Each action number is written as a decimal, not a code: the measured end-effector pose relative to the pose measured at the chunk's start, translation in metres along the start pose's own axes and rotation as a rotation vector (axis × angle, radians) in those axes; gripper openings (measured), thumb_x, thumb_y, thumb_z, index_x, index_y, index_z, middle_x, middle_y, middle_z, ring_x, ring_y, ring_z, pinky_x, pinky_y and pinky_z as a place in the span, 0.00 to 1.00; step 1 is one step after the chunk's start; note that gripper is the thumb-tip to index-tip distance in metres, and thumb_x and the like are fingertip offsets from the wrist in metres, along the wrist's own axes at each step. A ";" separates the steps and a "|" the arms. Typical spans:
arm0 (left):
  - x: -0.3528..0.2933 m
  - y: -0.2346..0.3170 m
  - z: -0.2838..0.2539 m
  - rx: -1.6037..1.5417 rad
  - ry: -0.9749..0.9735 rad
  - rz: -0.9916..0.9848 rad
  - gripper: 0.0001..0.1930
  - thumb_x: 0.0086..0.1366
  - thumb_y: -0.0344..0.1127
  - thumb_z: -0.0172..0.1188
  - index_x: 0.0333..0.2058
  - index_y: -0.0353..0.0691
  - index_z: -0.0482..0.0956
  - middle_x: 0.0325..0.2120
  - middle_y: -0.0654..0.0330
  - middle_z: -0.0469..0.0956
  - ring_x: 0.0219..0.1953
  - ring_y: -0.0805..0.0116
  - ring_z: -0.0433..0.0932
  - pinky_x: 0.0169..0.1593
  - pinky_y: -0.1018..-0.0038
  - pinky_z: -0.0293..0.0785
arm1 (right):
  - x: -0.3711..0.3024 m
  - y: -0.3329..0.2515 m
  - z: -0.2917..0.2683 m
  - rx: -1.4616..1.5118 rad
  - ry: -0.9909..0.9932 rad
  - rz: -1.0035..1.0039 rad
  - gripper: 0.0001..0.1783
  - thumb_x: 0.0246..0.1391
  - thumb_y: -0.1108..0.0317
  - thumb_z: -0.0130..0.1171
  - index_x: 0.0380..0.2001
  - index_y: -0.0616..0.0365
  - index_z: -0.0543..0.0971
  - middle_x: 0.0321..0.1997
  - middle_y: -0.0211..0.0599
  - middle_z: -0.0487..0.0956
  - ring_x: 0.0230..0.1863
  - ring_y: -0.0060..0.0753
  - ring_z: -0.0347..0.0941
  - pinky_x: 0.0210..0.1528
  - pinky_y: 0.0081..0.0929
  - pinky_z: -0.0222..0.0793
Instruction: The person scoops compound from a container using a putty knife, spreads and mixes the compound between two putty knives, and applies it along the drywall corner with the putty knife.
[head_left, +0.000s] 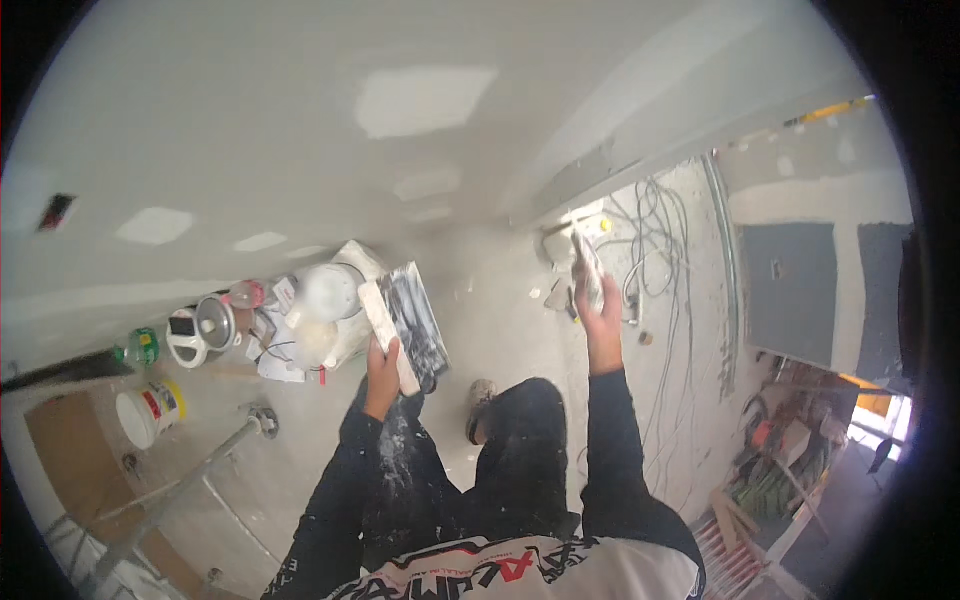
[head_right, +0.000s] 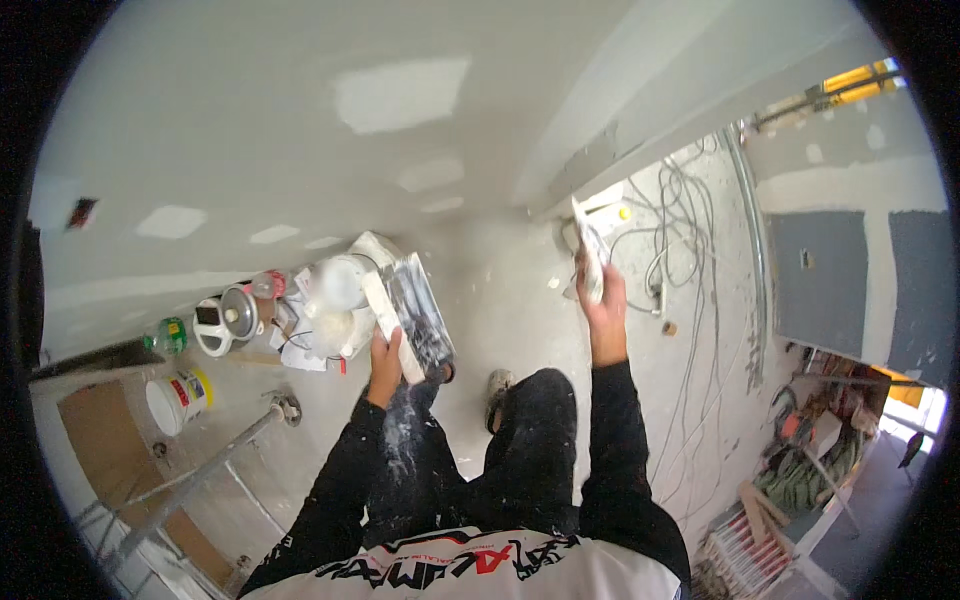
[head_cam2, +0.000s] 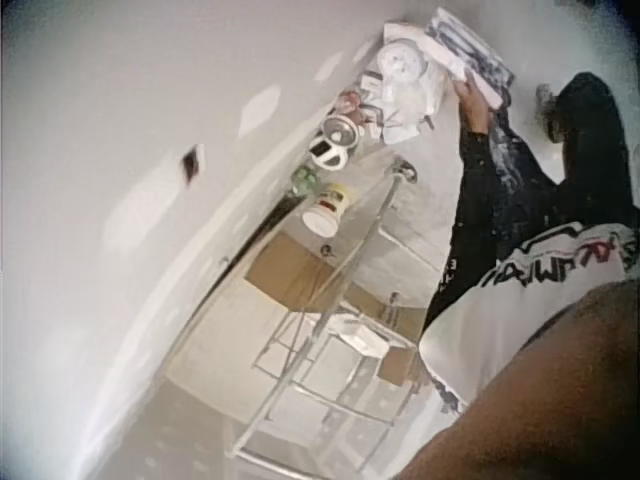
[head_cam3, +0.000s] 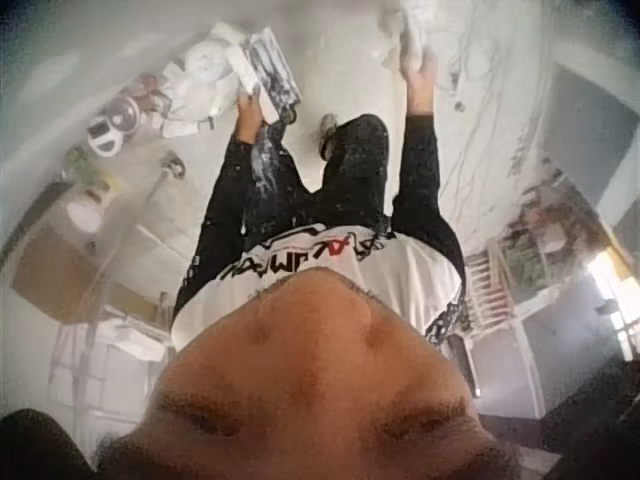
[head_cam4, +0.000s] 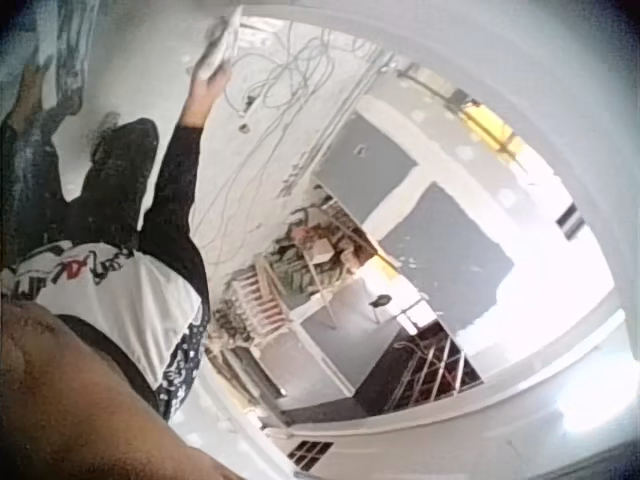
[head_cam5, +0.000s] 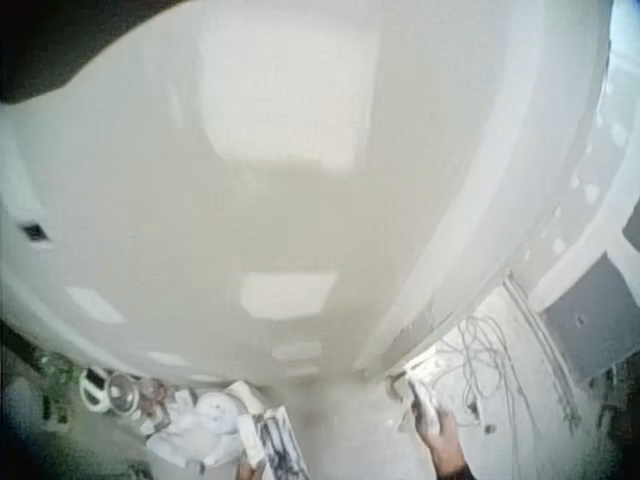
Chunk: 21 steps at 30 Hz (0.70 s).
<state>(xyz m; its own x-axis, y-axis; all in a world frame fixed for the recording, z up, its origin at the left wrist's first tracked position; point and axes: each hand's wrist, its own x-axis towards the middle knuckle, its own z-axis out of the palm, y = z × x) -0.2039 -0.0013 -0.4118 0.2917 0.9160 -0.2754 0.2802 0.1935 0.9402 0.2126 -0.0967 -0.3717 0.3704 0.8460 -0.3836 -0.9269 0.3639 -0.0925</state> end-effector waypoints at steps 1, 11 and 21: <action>-0.019 0.017 -0.004 -0.198 0.010 -0.091 0.24 0.75 0.34 0.51 0.64 0.29 0.62 0.55 0.52 0.74 0.56 0.67 0.71 0.62 0.72 0.63 | -0.037 0.000 0.035 -0.167 0.057 0.001 0.27 0.60 0.78 0.45 0.63 0.69 0.63 0.55 0.52 0.74 0.51 0.42 0.75 0.54 0.32 0.77; -0.177 0.259 -0.023 -1.042 -0.115 -0.426 0.19 0.74 0.39 0.51 0.57 0.33 0.69 0.50 0.51 0.78 0.48 0.59 0.81 0.53 0.61 0.80 | -0.277 0.107 0.276 -2.142 -1.047 -0.560 0.44 0.42 0.85 0.53 0.67 0.53 0.67 0.72 0.40 0.66 0.46 0.45 0.71 0.54 0.37 0.67; -0.348 0.303 -0.068 -1.080 0.109 -0.164 0.19 0.74 0.39 0.52 0.57 0.33 0.68 0.47 0.54 0.79 0.46 0.63 0.82 0.52 0.64 0.81 | -0.314 0.132 0.293 -2.253 -1.458 -0.664 0.44 0.43 0.84 0.51 0.68 0.45 0.68 0.73 0.32 0.64 0.43 0.45 0.70 0.49 0.38 0.69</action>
<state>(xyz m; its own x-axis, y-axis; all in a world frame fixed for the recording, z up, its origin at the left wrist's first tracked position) -0.2829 -0.2379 -0.0172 0.2265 0.8669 -0.4441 -0.6561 0.4728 0.5882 -0.0085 -0.2001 0.0056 -0.5211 0.7904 0.3220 0.7009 0.6116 -0.3670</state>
